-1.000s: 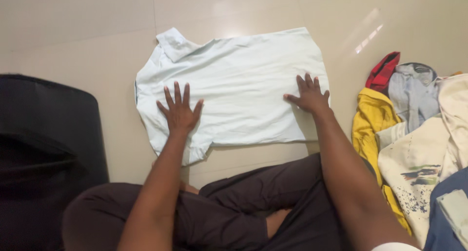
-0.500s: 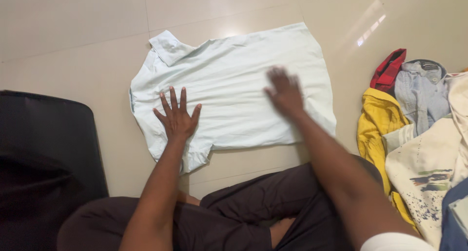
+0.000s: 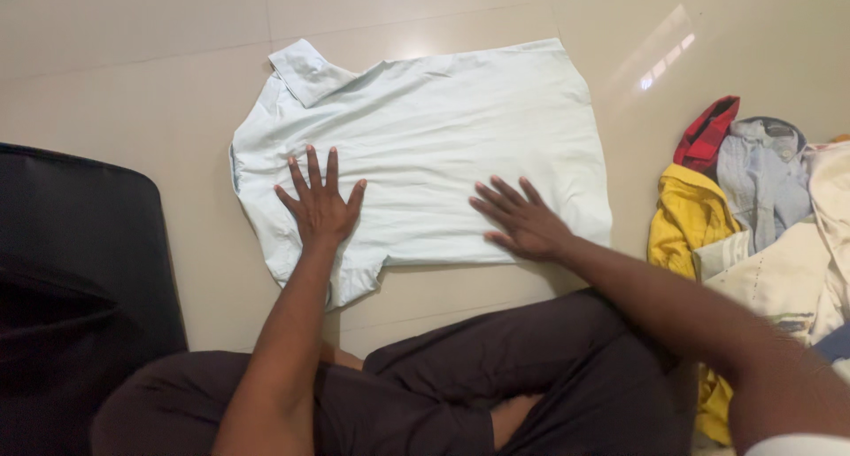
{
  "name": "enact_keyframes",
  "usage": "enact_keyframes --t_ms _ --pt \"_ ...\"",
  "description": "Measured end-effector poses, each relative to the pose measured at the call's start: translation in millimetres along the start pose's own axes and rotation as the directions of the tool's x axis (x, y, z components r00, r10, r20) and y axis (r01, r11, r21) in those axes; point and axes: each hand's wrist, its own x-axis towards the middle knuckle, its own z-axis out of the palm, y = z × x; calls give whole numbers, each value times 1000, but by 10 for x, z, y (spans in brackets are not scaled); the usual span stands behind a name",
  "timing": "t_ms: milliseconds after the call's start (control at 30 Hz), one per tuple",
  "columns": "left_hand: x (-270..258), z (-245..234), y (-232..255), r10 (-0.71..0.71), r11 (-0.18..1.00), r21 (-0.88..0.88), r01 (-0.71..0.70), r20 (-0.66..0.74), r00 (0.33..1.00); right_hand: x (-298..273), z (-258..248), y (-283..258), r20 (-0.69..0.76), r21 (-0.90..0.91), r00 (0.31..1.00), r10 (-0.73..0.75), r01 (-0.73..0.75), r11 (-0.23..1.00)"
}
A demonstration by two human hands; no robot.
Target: The person buttons a shirt by hand while sitting on the floor and then folds the garment.
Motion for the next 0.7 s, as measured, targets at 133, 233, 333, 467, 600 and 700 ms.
enact_keyframes --t_ms 133,233,333,467,600,700 --pt "25 12 -20 -7 1000 -31 7 10 1000 -331 -376 468 98 -45 995 2 3 999" --pt "19 10 -19 -8 1000 -5 8 13 1000 -639 -556 684 -10 -84 950 313 -313 946" --pt "31 9 -15 -9 1000 -11 9 4 1000 -764 -481 775 -243 -82 861 447 -478 875" --pt "-1 34 1 -10 1000 -17 10 -23 1000 -604 -332 1045 -349 129 703 620 -619 775" --pt "-11 48 -2 -9 999 -35 6 -74 997 -329 -386 1084 73 262 463 883 -863 431" --pt "-68 65 -1 -4 999 -39 0 -98 995 -217 -388 1053 109 206 413 904 -899 386"
